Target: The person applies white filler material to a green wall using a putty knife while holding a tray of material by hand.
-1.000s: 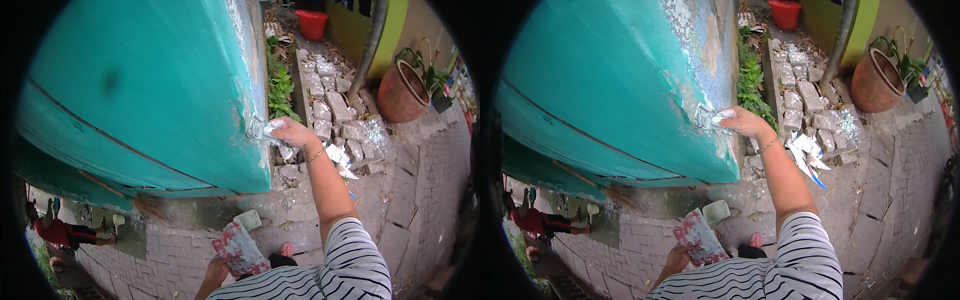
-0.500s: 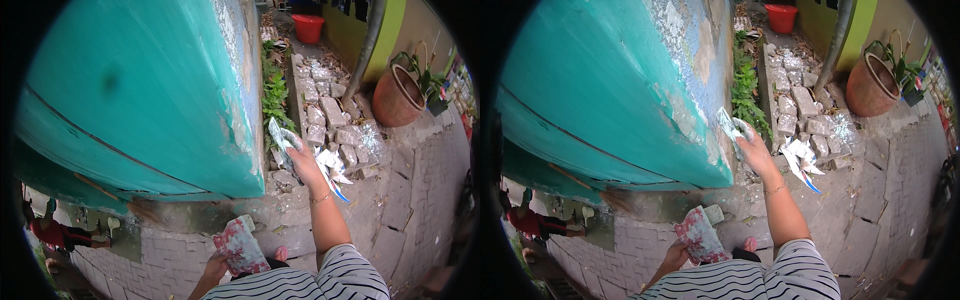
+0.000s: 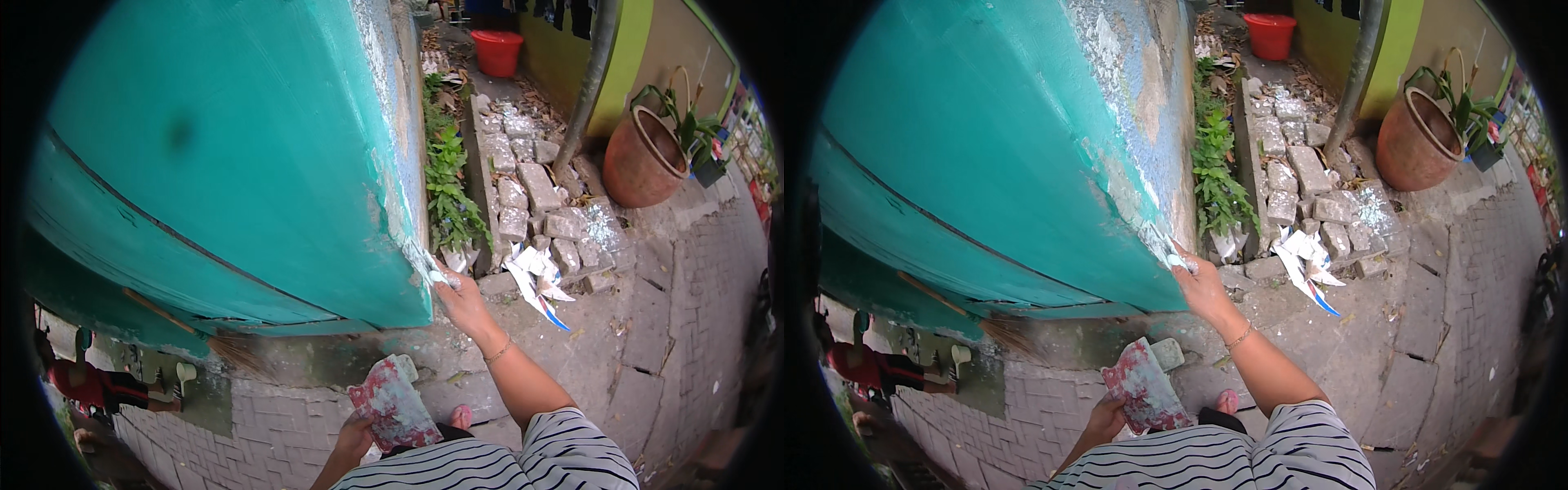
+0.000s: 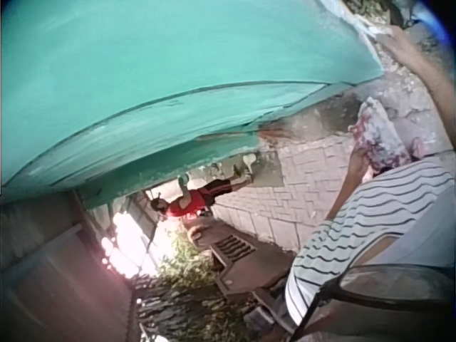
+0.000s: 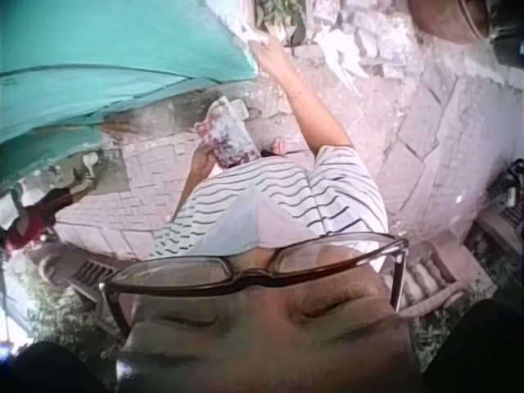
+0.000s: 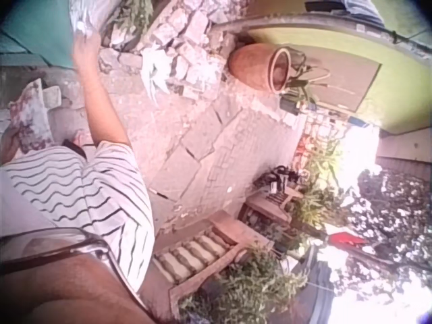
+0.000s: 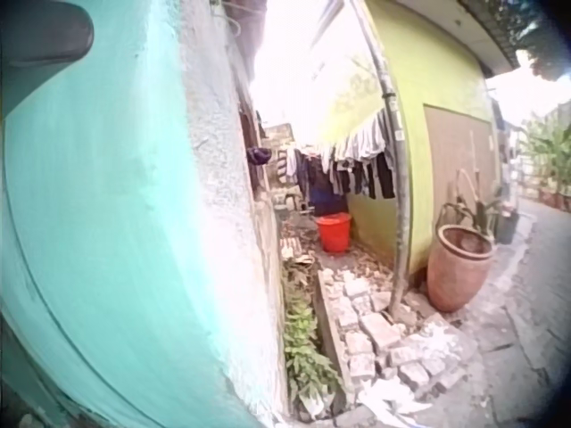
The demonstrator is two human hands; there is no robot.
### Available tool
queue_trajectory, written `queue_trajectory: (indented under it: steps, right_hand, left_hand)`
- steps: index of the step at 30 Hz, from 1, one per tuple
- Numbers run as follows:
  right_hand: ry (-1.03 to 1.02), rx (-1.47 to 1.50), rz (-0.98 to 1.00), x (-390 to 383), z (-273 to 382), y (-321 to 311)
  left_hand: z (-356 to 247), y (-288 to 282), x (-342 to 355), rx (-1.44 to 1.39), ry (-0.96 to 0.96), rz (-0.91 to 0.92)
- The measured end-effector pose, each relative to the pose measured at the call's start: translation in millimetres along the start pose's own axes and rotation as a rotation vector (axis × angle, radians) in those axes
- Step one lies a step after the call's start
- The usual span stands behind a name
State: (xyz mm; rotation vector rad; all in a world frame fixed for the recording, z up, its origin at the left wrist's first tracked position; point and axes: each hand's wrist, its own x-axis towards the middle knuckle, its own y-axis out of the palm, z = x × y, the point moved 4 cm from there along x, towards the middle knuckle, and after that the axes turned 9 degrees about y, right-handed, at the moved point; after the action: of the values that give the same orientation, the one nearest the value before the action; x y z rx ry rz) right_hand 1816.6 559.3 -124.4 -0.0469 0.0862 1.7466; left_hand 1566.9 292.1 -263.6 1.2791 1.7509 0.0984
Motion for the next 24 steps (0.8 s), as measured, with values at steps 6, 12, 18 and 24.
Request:
queue_trajectory:
  steps: [6, 12, 18, 24]
  right_hand:
    - [-0.038, 0.207, -0.032, 10.7, 69.4, -11.9]
    - [-0.230, 0.051, -0.073, 26.4, 72.3, 25.7]
    - [0.211, 0.086, -0.122, -16.2, -65.3, 11.8]
    - [0.051, 0.192, -0.165, 6.9, 24.2, 22.0]
  left_hand:
    - [7.8, -11.3, -5.0, -0.034, -0.005, 0.006]
    - [8.9, -4.4, -3.2, 0.006, -0.043, 0.034]
    - [6.2, -21.7, -5.5, -0.042, 0.010, 0.045]
    - [13.4, -34.9, 3.1, -0.078, -0.010, 0.072]
